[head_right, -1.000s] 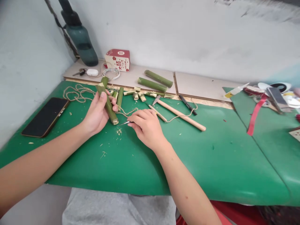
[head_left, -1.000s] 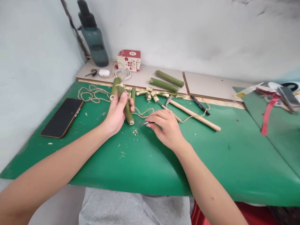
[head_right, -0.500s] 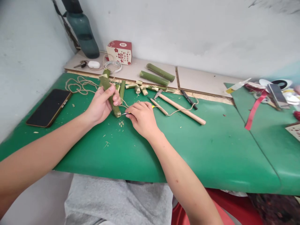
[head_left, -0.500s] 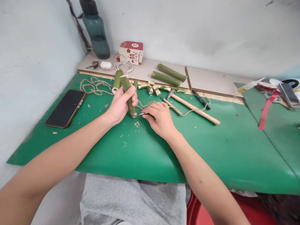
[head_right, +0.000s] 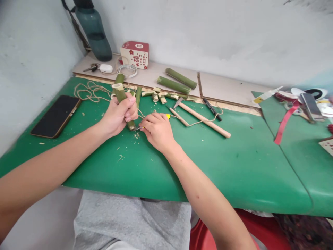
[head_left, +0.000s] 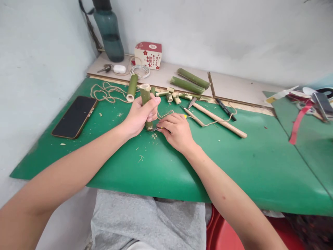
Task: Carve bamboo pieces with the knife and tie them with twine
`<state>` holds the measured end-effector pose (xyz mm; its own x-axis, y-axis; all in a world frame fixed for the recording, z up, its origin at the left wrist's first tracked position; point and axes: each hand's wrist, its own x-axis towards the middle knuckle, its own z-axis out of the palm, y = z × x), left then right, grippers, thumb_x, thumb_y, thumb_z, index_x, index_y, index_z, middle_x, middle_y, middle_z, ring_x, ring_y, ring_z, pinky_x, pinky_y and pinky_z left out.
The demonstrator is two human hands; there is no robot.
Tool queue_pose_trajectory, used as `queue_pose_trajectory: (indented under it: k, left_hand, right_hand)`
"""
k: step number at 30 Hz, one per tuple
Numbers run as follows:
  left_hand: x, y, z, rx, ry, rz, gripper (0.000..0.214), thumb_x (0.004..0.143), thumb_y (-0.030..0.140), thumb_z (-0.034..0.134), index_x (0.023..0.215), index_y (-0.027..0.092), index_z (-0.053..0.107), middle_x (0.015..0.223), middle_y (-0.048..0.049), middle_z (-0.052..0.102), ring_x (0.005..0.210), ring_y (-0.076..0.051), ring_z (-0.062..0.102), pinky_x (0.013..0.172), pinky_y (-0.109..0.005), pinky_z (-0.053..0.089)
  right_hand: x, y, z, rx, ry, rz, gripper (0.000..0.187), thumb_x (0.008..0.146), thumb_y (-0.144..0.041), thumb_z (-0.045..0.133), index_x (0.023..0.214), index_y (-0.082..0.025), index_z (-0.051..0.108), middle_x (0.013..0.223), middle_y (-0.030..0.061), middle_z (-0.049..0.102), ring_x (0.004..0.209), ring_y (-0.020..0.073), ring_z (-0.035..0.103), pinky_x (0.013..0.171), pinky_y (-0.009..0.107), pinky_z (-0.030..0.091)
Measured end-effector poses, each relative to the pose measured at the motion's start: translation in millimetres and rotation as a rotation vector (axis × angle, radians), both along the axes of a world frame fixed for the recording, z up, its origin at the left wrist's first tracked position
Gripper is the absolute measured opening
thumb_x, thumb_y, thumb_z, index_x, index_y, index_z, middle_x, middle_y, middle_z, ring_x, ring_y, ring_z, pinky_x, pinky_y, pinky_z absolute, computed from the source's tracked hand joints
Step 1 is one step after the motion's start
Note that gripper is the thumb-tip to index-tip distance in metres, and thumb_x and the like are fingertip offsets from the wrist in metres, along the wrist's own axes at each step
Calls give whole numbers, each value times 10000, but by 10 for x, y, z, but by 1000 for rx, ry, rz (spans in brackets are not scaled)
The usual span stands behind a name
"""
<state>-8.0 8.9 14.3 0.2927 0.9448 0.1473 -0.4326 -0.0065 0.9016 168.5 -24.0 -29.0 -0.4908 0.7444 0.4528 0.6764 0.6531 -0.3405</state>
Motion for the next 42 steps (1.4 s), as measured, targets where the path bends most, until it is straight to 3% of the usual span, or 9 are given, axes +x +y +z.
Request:
queue_pose_trajectory:
  k: [7,18,24,33,42]
  left_hand:
    - [-25,44,-25,-23,-27,4,409,910,370,739,722,212,412,489,120,350,414,-41,313,486,-200,374]
    - [3,-7,-51,58,-2,-12,472,817,456,838,715,210,448,506,111,377,435,-42,338,461,-203,315]
    - [91,-91,-77,30,24,122,433,811,438,836,712,213,480,494,103,363,426,-48,313,438,-213,270]
    - [121,-116,-82,40,39,146,385,795,394,836,722,216,503,497,95,363,427,-55,296,437,-218,268]
    - [104,-60,-28,39,43,79,447,850,376,809,691,205,428,490,103,374,422,-47,312,465,-211,305]
  right_hand:
    - [-4,-37,25,74,-19,-12,93,1000,-273,674,967,-241,754,1013,37,792,974,230,661,829,392,419]
    - [-12,-42,44,59,-109,-13,159,1034,-299,620,975,-235,754,977,42,764,948,231,604,797,385,358]
    - [-56,-49,69,-6,-204,-56,187,1035,-285,594,954,-236,755,936,64,723,927,256,531,768,395,302]
    - [-113,-6,264,-116,-326,-23,127,986,-212,646,930,-211,760,952,81,720,944,263,520,715,384,267]
    - [-33,-21,157,-39,-245,11,113,1000,-239,653,949,-218,752,965,51,729,970,244,536,766,391,271]
